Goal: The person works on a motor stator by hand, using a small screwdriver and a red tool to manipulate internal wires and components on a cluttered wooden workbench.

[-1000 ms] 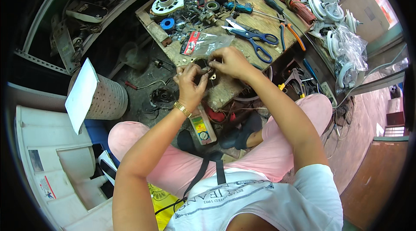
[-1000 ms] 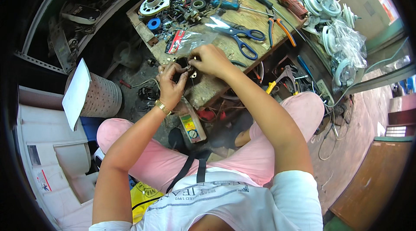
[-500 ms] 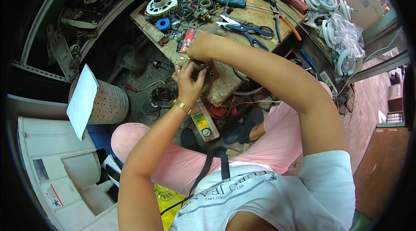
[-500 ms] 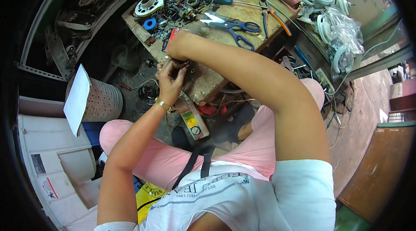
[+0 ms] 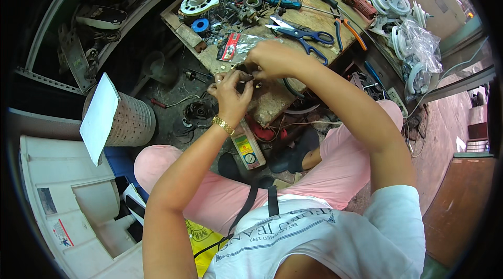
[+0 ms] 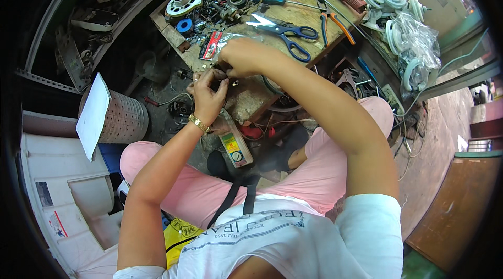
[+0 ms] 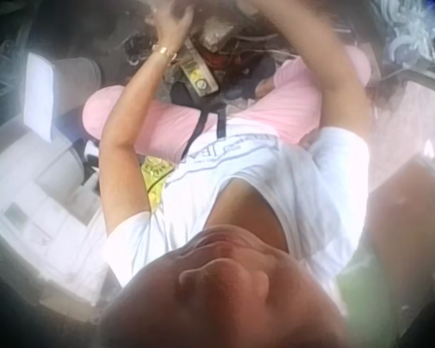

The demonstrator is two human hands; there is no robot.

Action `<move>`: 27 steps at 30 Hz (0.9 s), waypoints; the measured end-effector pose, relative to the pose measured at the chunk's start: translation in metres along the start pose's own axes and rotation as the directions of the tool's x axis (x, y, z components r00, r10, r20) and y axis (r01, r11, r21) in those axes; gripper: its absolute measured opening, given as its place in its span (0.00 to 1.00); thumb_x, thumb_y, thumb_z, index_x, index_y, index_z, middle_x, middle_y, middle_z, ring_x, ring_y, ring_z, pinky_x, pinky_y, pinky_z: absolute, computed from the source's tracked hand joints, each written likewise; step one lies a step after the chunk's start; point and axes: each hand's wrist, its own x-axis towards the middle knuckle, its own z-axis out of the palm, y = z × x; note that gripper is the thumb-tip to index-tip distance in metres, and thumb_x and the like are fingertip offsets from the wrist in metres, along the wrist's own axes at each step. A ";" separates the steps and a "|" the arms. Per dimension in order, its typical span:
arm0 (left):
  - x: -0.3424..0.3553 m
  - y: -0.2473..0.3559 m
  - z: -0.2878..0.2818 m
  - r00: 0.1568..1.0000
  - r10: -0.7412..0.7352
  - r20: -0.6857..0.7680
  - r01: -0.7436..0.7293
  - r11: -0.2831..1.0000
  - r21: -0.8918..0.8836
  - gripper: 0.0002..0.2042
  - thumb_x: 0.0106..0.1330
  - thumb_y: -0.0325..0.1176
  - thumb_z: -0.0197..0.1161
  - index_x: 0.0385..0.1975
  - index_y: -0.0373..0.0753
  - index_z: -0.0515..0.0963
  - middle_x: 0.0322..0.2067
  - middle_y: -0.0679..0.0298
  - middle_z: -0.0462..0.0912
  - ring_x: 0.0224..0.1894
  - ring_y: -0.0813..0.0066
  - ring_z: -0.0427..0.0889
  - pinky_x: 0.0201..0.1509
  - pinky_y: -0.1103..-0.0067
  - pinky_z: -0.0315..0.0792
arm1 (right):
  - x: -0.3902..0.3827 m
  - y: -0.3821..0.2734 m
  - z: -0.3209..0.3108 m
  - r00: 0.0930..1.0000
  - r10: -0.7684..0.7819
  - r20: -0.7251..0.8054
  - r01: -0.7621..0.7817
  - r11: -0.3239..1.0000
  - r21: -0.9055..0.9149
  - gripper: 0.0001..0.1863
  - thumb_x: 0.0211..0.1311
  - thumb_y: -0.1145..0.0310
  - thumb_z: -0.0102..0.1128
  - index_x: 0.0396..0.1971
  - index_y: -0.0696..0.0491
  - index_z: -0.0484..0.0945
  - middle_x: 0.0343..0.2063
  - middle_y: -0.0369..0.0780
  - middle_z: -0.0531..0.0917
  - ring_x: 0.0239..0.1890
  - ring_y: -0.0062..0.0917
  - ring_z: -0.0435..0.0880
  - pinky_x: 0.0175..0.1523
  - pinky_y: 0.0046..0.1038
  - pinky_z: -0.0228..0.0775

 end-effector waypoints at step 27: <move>-0.002 0.002 -0.001 0.997 -0.073 0.026 0.074 0.997 -0.012 0.05 0.58 0.32 0.68 0.33 0.45 0.86 0.35 0.69 0.85 0.46 0.63 0.73 0.53 0.65 0.61 | -0.059 -0.051 0.108 0.615 0.539 -0.576 -0.285 0.833 0.475 0.10 0.50 0.68 0.72 0.29 0.57 0.82 0.28 0.45 0.83 0.31 0.44 0.83 0.37 0.41 0.75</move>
